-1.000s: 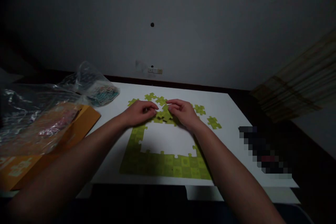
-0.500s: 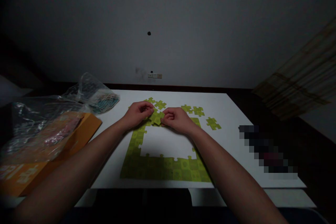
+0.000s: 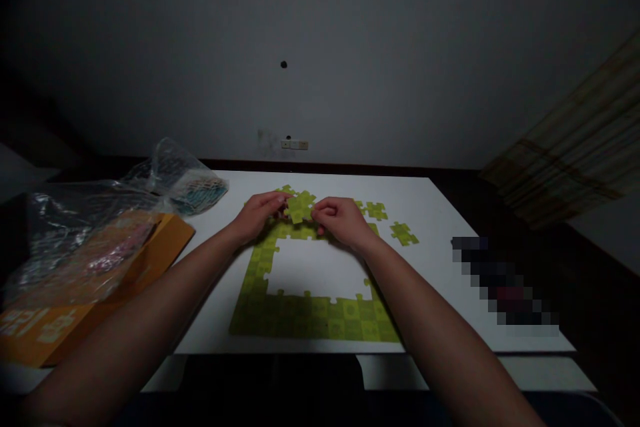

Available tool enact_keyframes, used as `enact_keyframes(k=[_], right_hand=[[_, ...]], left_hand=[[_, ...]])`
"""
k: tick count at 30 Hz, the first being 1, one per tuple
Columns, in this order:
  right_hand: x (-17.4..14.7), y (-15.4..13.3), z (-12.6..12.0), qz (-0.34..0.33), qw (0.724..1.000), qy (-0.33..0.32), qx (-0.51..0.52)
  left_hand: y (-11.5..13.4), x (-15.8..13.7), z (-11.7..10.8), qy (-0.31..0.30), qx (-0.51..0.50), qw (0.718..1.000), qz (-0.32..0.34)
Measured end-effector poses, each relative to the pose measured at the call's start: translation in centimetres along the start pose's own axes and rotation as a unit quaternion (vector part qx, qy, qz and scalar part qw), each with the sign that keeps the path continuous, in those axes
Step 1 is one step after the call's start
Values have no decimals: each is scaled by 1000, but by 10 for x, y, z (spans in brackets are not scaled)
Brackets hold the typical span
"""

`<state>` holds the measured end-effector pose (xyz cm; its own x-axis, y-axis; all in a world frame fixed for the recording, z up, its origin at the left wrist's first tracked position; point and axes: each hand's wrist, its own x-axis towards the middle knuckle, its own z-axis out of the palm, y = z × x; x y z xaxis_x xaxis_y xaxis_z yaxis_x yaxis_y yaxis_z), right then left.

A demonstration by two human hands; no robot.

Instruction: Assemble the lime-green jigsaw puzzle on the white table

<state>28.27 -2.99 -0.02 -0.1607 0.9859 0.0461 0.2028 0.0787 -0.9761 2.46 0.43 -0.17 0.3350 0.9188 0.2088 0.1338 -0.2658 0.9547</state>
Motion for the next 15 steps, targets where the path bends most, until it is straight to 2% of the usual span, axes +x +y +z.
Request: enact_keyframes(k=[4, 10, 15], right_hand=[[3, 0, 0, -2, 999, 33, 28], [2, 2, 1, -3, 1000, 16, 21], [2, 1, 1, -4, 1000, 17, 19]], left_hand=[[1, -1, -2, -9, -35, 999, -16], [6, -3, -1, -8, 32, 999, 2], [6, -3, -3, 6, 19, 1000, 2]])
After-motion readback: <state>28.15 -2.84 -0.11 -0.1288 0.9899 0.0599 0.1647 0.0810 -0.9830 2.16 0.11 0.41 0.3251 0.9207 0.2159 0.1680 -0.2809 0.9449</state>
